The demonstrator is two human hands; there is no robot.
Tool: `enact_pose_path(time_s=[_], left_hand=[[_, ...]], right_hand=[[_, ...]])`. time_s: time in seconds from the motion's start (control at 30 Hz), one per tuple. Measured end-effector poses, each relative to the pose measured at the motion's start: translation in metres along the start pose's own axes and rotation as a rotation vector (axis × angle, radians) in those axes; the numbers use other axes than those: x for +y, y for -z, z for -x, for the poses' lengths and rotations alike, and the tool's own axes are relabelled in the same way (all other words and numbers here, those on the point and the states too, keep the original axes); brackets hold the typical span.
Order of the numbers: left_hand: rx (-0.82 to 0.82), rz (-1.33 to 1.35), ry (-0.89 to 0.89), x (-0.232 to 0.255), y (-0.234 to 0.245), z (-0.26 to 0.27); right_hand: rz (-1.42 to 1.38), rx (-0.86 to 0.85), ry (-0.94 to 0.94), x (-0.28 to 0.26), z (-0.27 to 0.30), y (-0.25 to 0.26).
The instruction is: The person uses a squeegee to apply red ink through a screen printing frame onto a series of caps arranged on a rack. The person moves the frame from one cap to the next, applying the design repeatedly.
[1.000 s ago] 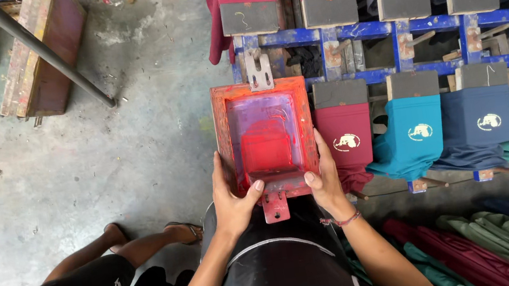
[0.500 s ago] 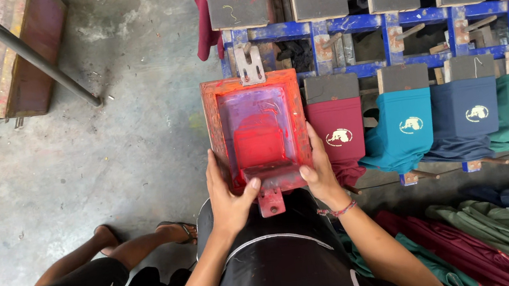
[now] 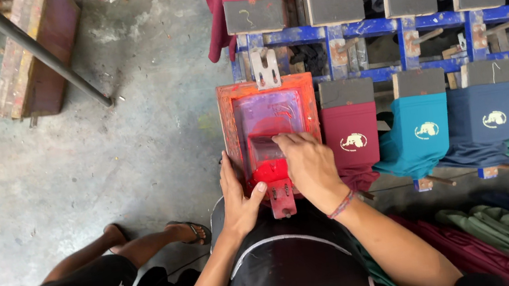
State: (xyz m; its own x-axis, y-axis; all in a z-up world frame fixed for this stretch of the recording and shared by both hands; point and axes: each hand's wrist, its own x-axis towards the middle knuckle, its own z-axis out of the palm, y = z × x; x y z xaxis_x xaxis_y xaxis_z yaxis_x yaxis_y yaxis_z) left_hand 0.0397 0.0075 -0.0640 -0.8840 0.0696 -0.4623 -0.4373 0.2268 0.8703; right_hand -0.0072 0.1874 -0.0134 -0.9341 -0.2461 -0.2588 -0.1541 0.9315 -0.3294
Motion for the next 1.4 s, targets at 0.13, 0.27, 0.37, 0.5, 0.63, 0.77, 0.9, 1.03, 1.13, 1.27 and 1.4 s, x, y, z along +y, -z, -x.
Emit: enact_pose_path(time_s=[0.13, 0.27, 0.37, 0.5, 0.63, 0.77, 0.9, 1.03, 1.13, 1.27, 1.4], left_hand=[[-0.017, -0.021, -0.043, -0.005, 0.001, -0.007], [-0.025, 0.025, -0.078, -0.009, 0.001, -0.003], [-0.027, 0.009, -0.124, -0.013, 0.002, -0.002], [-0.037, 0.026, -0.133, -0.009, 0.003, -0.001], [-0.045, 0.042, -0.06, 0.001, 0.004, 0.003], [-0.041, 0.066, -0.068, 0.0, 0.005, 0.001], [-0.047, 0.056, -0.069, -0.006, 0.002, -0.003], [0.131, 0.227, -0.228, -0.013, -0.01, -0.001], [0.172, 0.252, -0.246, 0.034, -0.015, 0.028], [0.142, 0.061, -0.094, 0.067, -0.056, 0.032], [0.057, 0.177, 0.128, 0.112, -0.11, 0.018]], right_hand=[[0.088, 0.045, 0.042, -0.005, 0.034, -0.009], [0.035, -0.063, -0.041, 0.003, 0.016, -0.001], [0.111, 0.148, 0.03, -0.002, -0.004, -0.004], [0.105, 0.069, 0.038, -0.014, 0.041, 0.002], [0.067, -0.071, -0.015, -0.009, 0.049, 0.009], [-0.601, -0.028, -0.196, -0.015, 0.039, 0.071], [-0.941, -0.031, -0.296, 0.056, 0.044, -0.015], [-1.093, 0.227, -0.111, 0.07, 0.039, -0.048], [-1.028, 0.288, -0.098, 0.049, 0.058, -0.004], [-1.229, 0.311, -0.301, 0.081, 0.094, 0.023], [-1.183, 0.334, -0.445, 0.139, 0.1, 0.03]])
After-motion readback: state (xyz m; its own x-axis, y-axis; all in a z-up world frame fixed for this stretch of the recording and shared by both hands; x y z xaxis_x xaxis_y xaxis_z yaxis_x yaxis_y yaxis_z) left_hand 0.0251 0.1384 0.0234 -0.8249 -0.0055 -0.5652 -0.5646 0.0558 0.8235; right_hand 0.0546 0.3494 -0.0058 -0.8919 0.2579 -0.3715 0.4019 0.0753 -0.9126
